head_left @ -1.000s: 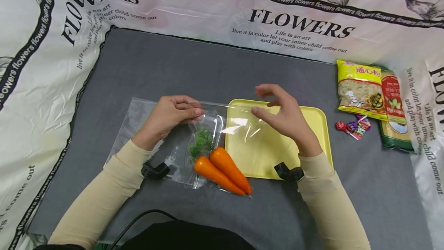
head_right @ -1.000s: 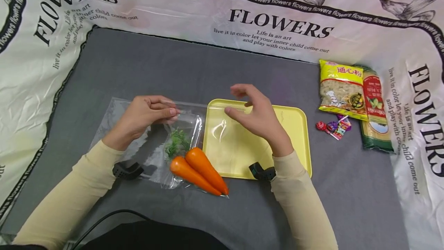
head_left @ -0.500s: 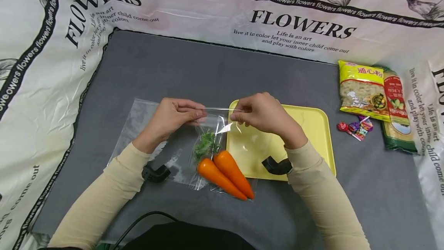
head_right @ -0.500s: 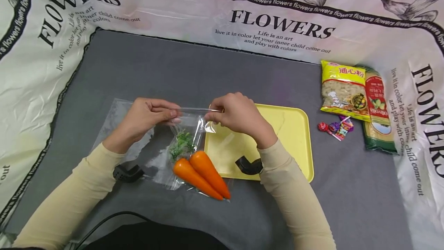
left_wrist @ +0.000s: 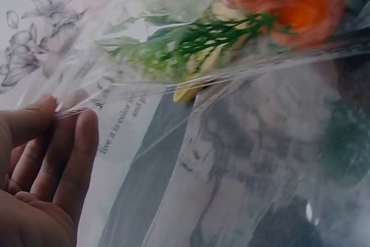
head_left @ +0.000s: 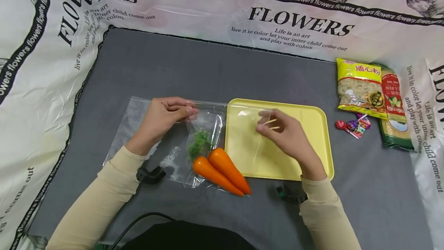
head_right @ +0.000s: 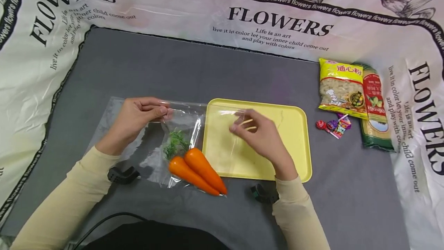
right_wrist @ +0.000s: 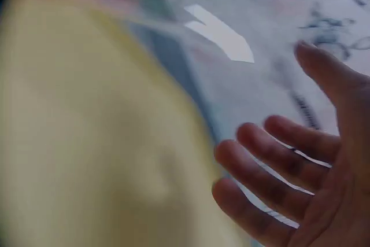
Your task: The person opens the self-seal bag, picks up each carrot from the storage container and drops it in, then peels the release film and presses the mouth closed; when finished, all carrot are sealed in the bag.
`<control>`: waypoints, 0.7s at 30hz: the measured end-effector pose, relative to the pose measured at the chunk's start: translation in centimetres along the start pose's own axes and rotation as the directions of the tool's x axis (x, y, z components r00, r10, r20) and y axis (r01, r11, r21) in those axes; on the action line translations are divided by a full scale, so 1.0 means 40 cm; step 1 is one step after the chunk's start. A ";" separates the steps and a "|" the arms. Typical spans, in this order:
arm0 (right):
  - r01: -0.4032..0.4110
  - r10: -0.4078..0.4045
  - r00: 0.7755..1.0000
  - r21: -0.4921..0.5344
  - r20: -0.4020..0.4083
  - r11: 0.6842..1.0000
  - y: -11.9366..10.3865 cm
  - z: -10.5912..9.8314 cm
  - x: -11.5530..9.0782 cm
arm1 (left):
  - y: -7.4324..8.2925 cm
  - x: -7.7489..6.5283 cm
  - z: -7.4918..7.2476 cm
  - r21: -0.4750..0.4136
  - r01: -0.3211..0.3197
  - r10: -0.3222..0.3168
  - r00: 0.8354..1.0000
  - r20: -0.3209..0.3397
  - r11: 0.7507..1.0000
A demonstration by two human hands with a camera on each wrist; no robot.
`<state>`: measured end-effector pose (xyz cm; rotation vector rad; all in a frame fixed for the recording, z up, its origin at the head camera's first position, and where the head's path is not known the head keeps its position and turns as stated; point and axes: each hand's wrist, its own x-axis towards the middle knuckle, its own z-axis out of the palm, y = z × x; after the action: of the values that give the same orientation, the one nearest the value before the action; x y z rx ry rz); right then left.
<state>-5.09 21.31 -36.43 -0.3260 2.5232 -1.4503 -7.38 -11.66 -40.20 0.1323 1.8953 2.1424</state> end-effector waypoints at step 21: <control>-0.049 0.003 0.997 0.634 0.073 0.771 0.106 0.098 -0.063 | -0.073 -0.049 -0.003 -0.002 0.217 -0.216 0.972 0.087 0.976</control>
<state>-1.89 20.92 -41.84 -0.2070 1.8079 -2.1195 -5.09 -12.00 -42.88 0.0143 1.7610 1.9697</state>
